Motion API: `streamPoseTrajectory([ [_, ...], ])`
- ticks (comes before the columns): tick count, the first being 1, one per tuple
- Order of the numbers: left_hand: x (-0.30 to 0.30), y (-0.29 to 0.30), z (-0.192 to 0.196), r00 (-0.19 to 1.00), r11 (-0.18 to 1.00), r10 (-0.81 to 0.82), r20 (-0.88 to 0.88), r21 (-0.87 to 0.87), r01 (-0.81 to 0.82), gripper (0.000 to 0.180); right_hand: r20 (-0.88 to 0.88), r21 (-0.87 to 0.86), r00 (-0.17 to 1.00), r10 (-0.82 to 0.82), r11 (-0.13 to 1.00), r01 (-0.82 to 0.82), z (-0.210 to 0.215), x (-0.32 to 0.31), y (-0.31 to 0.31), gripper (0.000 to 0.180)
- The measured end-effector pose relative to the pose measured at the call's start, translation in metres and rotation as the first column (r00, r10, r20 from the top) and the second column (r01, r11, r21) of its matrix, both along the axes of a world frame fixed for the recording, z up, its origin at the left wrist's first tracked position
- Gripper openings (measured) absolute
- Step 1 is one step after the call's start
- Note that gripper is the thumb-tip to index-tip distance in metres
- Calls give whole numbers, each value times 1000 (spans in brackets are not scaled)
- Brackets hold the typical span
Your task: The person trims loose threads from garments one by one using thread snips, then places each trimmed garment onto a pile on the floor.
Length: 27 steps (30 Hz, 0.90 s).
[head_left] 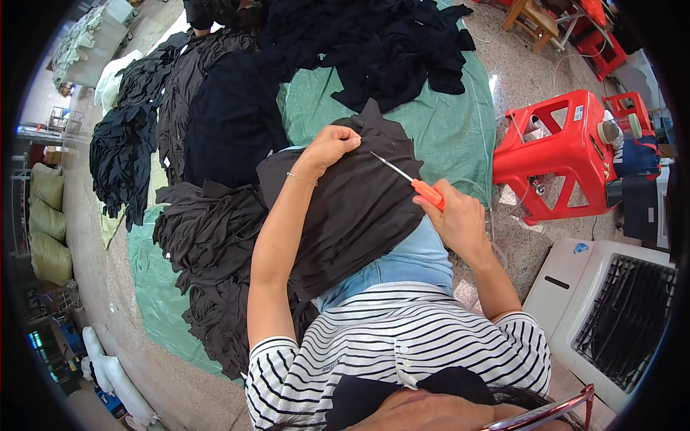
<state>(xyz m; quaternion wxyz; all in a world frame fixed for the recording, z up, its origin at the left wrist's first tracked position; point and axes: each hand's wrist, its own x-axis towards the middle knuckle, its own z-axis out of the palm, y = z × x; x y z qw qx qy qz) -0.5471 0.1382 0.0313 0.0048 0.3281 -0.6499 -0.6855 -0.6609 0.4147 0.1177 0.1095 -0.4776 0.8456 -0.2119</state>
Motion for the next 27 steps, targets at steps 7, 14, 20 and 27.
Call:
streamPoseTrajectory([
  [7,1,7,-2,997,997,79,-18,25,-79,14,-17,31,1000,7,1000,-7,-5,-1,-3,42],
  [14,-7,82,30,975,108,-163,-150,-985,-134,32,27,46,990,-138,990,137,-4,-17,24,39],
  [20,-10,124,-2,921,38,-287,265,-957,288,67,27,60,990,-139,989,137,3,-14,28,40],
  [27,-18,131,-1,906,46,-287,312,-940,338,63,-34,131,979,-203,970,206,-17,-31,29,47],
])
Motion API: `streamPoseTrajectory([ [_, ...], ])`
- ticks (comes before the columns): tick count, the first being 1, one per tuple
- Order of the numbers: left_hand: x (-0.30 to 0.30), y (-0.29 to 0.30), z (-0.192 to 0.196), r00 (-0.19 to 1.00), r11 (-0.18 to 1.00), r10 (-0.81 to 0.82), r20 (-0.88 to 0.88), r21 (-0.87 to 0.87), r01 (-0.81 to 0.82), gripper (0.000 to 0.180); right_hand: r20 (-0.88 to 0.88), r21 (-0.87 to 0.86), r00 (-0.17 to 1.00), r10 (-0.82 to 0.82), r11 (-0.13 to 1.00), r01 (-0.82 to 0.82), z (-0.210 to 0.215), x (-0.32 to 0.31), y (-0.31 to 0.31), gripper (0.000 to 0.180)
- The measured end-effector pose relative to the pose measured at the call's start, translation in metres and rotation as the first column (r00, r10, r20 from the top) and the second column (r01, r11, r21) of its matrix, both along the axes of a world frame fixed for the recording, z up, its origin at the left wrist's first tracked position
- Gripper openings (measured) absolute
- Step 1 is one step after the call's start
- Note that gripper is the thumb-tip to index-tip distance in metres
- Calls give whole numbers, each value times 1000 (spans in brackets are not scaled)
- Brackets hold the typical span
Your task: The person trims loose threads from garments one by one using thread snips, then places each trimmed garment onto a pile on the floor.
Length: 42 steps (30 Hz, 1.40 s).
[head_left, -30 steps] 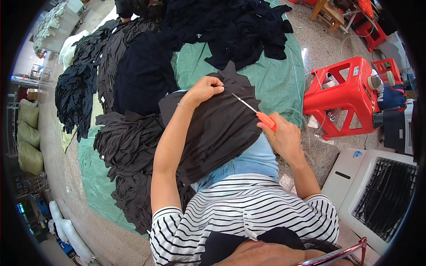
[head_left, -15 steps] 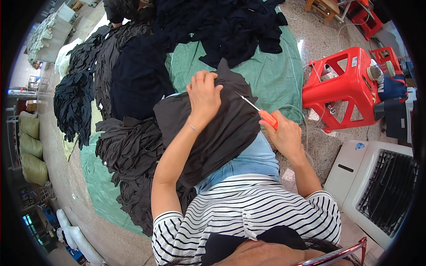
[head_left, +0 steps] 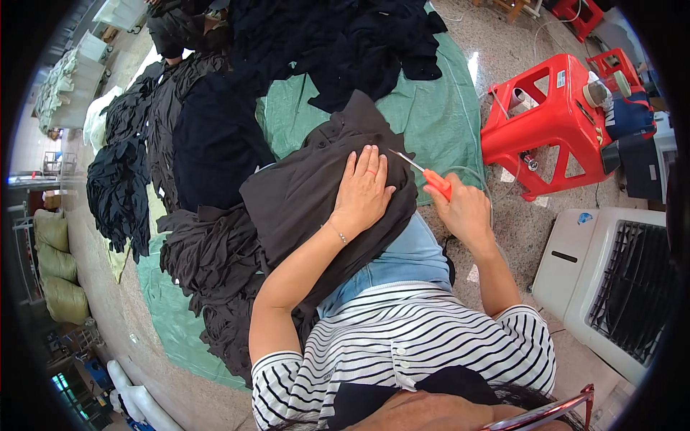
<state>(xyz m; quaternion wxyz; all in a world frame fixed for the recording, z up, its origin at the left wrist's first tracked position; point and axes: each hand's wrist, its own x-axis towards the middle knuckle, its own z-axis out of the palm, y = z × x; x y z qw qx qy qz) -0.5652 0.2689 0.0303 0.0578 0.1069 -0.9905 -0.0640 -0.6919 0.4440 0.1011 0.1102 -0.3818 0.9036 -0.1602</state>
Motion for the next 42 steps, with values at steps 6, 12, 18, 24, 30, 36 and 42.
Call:
streamPoseTrajectory([
  [6,-3,1,3,999,1000,2,32,-3,-2,63,73,-51,997,-32,998,36,-2,-2,-8,43],
  [12,-1,1,3,999,1000,4,34,13,-5,62,105,-54,994,-30,998,36,-7,-3,-14,44],
  [18,-2,-1,4,998,1000,12,55,-3,-12,62,180,-82,984,18,997,-3,2,5,-18,41],
  [24,3,-3,-2,999,1000,14,-50,-13,-15,60,207,-135,973,102,988,-75,2,8,-29,38],
  [30,41,-10,30,938,968,236,-255,150,-203,41,238,-264,971,-32,960,96,-27,-13,-13,40],
  [36,61,22,50,886,978,26,-462,197,74,11,227,-230,972,-62,966,116,-27,-11,-6,37],
  [42,78,96,21,961,813,-223,-162,513,275,15,232,-222,967,-106,962,159,-1,-8,-4,35],
])
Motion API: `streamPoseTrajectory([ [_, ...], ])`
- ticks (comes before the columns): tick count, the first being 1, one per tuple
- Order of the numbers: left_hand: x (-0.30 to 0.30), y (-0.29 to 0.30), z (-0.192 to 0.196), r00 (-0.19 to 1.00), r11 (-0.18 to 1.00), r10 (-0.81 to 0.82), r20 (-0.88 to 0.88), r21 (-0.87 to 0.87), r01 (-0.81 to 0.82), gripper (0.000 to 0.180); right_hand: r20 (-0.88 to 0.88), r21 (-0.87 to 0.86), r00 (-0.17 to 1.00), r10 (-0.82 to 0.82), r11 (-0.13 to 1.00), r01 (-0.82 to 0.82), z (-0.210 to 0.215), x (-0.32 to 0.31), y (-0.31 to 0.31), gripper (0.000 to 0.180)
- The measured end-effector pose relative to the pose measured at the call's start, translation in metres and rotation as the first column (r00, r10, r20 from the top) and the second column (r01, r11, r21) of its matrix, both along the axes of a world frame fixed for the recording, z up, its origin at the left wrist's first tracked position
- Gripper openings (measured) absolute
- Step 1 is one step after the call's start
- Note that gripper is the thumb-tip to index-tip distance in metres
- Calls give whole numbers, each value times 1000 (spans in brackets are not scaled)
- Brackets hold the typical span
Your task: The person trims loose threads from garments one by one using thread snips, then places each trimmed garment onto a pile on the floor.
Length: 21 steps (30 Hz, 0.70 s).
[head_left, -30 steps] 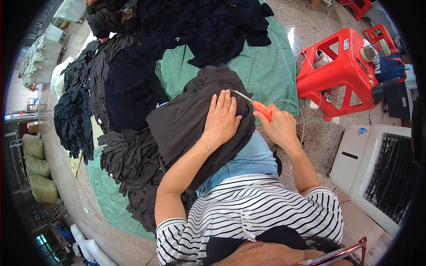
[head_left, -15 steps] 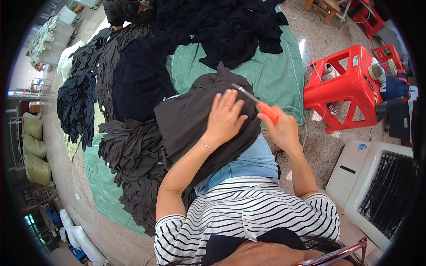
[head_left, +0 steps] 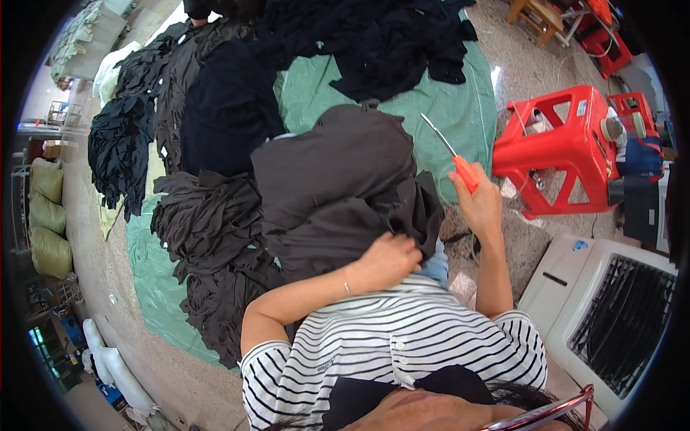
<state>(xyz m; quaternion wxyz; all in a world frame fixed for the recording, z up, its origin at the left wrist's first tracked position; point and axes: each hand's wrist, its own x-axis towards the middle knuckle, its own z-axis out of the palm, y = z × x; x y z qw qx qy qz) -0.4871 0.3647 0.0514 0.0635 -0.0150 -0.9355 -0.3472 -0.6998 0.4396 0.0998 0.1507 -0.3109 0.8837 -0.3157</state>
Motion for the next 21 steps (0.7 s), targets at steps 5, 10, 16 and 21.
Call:
streamPoseTrajectory([
  [5,-11,-39,19,811,852,521,-264,222,-475,14,-65,15,995,80,997,-79,-11,1,16,34],
  [10,-20,-87,16,781,781,624,18,17,-624,19,10,-96,997,79,992,-78,-30,1,22,31],
  [16,-77,-72,19,893,915,387,228,-214,-342,48,-118,-121,991,58,990,-72,-31,6,9,39],
  [21,-102,-128,40,669,771,634,-388,247,-587,11,-170,-247,984,-43,969,-1,-24,-2,16,38],
])
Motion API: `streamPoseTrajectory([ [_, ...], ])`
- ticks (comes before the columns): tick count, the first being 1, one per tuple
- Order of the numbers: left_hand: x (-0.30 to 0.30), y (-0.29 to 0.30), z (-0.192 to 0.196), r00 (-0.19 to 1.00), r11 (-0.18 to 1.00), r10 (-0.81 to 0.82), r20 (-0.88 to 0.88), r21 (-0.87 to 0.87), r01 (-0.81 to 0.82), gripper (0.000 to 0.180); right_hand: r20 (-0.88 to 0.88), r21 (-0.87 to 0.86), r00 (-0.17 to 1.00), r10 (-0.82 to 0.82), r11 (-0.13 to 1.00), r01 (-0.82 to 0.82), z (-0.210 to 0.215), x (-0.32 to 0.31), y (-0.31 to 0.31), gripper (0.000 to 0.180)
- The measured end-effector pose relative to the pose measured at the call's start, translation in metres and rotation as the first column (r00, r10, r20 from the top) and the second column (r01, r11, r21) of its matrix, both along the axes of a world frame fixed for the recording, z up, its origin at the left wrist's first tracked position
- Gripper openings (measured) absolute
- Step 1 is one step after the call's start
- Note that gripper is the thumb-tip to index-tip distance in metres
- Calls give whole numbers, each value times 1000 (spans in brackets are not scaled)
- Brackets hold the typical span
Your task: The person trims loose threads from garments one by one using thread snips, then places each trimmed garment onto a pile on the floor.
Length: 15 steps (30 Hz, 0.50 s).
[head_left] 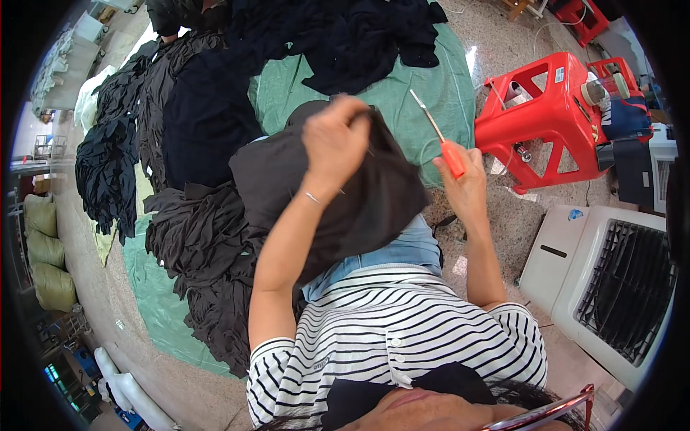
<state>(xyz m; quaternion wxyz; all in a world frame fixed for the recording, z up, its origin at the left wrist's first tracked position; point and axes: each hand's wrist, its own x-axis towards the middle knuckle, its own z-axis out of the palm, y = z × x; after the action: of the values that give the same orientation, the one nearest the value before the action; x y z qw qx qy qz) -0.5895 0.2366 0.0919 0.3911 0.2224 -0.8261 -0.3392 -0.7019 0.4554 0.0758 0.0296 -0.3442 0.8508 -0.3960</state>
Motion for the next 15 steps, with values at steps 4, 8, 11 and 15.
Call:
streamPoseTrajectory([
  [4,7,-52,16,894,980,187,407,-135,-143,28,14,85,1000,-9,996,8,3,-5,6,40],
  [8,36,-67,-16,782,960,-123,611,274,-63,62,64,137,996,65,988,-73,3,9,2,43],
  [11,48,-22,-32,936,885,344,73,-358,-297,52,75,131,992,102,985,-111,-9,15,1,44],
  [15,81,51,-40,889,945,117,442,-326,37,53,205,28,967,154,986,-163,-28,11,-13,44],
])
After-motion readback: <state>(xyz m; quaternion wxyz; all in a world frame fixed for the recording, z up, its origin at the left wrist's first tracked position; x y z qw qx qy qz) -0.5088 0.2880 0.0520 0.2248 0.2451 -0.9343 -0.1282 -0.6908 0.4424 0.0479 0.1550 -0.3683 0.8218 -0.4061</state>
